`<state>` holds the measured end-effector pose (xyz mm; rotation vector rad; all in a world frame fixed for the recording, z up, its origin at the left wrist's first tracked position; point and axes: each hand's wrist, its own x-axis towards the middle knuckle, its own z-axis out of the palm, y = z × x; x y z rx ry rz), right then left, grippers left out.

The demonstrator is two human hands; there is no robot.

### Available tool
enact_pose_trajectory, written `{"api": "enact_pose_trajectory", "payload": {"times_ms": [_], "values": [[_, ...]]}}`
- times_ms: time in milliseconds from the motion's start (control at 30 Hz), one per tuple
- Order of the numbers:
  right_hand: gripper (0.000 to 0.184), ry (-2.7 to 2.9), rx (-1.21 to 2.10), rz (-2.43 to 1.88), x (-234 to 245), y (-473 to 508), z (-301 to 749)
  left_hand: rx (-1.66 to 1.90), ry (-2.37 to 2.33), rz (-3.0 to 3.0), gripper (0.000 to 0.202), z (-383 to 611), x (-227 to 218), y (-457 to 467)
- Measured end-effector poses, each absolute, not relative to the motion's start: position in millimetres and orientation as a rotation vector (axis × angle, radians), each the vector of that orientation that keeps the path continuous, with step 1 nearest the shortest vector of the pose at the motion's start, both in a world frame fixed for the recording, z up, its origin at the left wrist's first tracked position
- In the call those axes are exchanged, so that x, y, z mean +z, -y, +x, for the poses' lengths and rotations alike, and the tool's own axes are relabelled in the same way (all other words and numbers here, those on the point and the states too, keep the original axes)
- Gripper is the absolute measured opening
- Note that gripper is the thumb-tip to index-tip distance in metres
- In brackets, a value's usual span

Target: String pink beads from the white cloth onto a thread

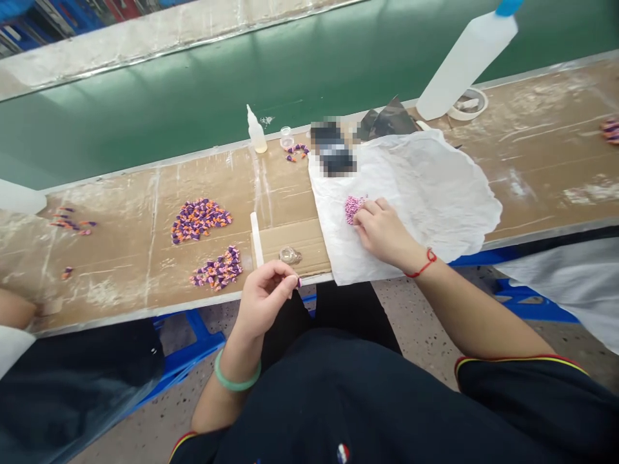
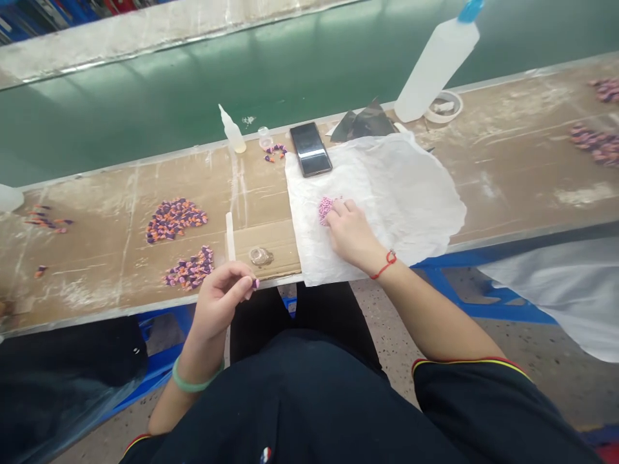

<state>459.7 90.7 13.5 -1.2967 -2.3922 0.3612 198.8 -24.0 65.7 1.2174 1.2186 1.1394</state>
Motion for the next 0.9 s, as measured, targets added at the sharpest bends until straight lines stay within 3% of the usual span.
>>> {"api": "enact_pose_trajectory", "payload": {"times_ms": [133,200,333,533,900], "values": [[0.018,2.005,0.979,-0.98,47,-59,443,1.166,-1.121,1.129,0.024,220,67,21],[0.022,1.838,1.08,-0.897,61,-43,429,1.158,-1.032,1.115,0.031,232,69,18],[0.015,1.722,0.939,-0.835,73,-23,409,1.16,-0.893,1.088,0.043,246,71,17],[0.007,1.808,0.513,-0.866,73,-20,402,1.181,-0.873,1.024,0.043,246,69,23],[0.029,2.023,0.186,-0.575,73,-30,412,1.04,-0.879,0.605,0.044,242,72,21]]}}
